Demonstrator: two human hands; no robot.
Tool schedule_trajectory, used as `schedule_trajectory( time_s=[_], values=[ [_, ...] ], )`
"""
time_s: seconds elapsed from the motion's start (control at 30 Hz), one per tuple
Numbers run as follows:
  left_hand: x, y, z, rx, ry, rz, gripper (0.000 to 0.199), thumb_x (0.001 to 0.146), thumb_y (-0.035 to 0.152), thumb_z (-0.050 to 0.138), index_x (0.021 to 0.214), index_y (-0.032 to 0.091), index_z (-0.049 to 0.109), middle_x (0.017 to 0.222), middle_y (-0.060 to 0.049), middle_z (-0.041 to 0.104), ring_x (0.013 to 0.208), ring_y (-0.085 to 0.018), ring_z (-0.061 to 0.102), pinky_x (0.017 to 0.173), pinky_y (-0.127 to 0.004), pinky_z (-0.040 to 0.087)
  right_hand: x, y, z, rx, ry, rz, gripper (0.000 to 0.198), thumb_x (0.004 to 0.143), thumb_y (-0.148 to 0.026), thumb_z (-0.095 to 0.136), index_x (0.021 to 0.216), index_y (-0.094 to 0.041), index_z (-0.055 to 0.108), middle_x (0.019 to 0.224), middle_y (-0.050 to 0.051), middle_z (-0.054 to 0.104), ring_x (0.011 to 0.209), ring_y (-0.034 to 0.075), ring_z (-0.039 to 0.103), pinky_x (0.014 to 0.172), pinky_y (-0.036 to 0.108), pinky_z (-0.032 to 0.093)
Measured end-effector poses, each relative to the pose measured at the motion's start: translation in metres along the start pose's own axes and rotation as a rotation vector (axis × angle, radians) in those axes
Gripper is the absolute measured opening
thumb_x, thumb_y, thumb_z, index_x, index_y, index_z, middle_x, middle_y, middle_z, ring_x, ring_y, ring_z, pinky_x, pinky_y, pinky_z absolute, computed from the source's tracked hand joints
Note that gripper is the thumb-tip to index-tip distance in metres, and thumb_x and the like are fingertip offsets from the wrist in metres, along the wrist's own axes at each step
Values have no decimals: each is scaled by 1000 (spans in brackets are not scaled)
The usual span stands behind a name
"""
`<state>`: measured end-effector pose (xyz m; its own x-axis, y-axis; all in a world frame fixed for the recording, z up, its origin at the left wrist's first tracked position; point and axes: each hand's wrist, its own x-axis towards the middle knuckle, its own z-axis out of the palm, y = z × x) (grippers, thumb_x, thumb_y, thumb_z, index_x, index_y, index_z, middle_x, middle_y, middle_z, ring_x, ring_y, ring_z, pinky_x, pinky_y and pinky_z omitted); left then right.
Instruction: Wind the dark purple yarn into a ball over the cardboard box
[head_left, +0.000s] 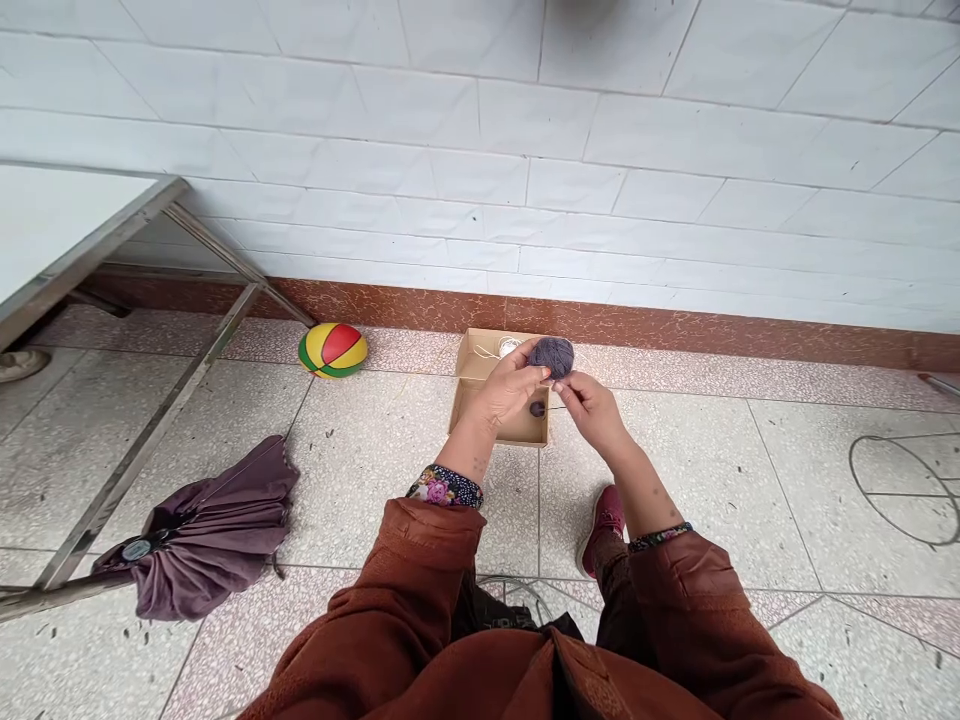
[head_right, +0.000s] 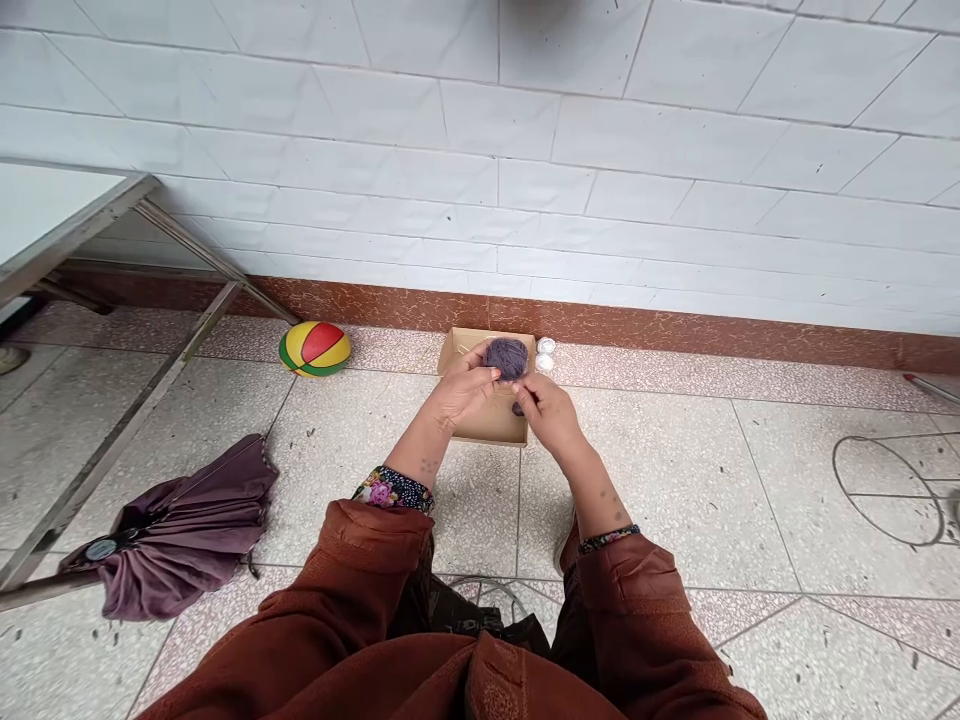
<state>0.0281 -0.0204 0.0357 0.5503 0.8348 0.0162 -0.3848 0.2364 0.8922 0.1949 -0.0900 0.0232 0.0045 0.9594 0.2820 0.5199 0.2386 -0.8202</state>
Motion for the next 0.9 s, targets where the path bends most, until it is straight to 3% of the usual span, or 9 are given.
schedule_trajectory(
  time_s=[0.13, 0.27, 0.4, 0.47, 0.57, 0.67, 0.8, 0.9],
  values=[
    [6, 2, -8, 443, 71, 100, 56, 68, 21, 77, 124, 20, 66, 127, -10, 67, 119, -26, 61, 107, -43, 47, -2, -18, -10, 26, -73, -147, 24, 102, -43, 59, 90, -25, 69, 85, 4, 69, 81, 20, 63, 76, 35, 50],
    [4, 3, -12, 703, -81, 140, 60, 65, 19, 80, 124, 22, 68, 129, -10, 64, 122, -29, 60, 111, -49, 45, 2, -23, -24, 55, 70, -122, 26, 101, -47, 61, 88, -26, 70, 83, 3, 69, 79, 20, 62, 76, 36, 51],
    [-4, 5, -6, 443, -355, -14, 74, 73, 26, 77, 144, 25, 57, 127, -11, 66, 116, -27, 62, 101, -44, 49, 7, -10, -27, 51, 226, -19, 28, 97, -51, 63, 87, -25, 70, 84, 3, 70, 82, 21, 63, 80, 37, 50],
    [-7, 6, -1, 254, -397, -55, 76, 74, 31, 78, 146, 26, 55, 125, -11, 67, 114, -26, 62, 95, -39, 50, 7, -1, -25, 70, 224, 34, 29, 96, -50, 62, 85, -25, 68, 83, 2, 68, 81, 21, 62, 79, 36, 49],
    [-7, 5, 5, 36, -323, -68, 68, 73, 36, 79, 137, 23, 63, 124, -12, 67, 105, -23, 63, 86, -34, 49, 5, 12, -18, 87, 131, 134, 31, 97, -50, 58, 81, -24, 65, 76, 0, 63, 73, 19, 57, 71, 33, 47],
    [-2, 1, 5, -56, -150, -57, 58, 72, 39, 77, 127, 21, 66, 122, -12, 67, 100, -21, 63, 82, -33, 49, -1, 15, -12, 31, -10, 131, 32, 97, -51, 57, 81, -24, 64, 76, 1, 64, 74, 20, 58, 70, 33, 47],
    [5, 0, -2, 255, 87, 13, 52, 69, 25, 75, 120, 20, 67, 122, -9, 67, 111, -23, 61, 100, -39, 48, -6, -2, -12, 15, -198, -42, 30, 100, -46, 57, 82, -25, 67, 82, 3, 68, 79, 21, 62, 77, 35, 49],
    [5, 2, -5, 593, 117, 50, 52, 66, 16, 74, 118, 20, 70, 125, -9, 65, 116, -26, 59, 107, -43, 45, -5, -15, -21, 51, -142, -94, 29, 101, -48, 58, 89, -26, 70, 87, 4, 71, 83, 21, 64, 81, 37, 52]
  ],
)
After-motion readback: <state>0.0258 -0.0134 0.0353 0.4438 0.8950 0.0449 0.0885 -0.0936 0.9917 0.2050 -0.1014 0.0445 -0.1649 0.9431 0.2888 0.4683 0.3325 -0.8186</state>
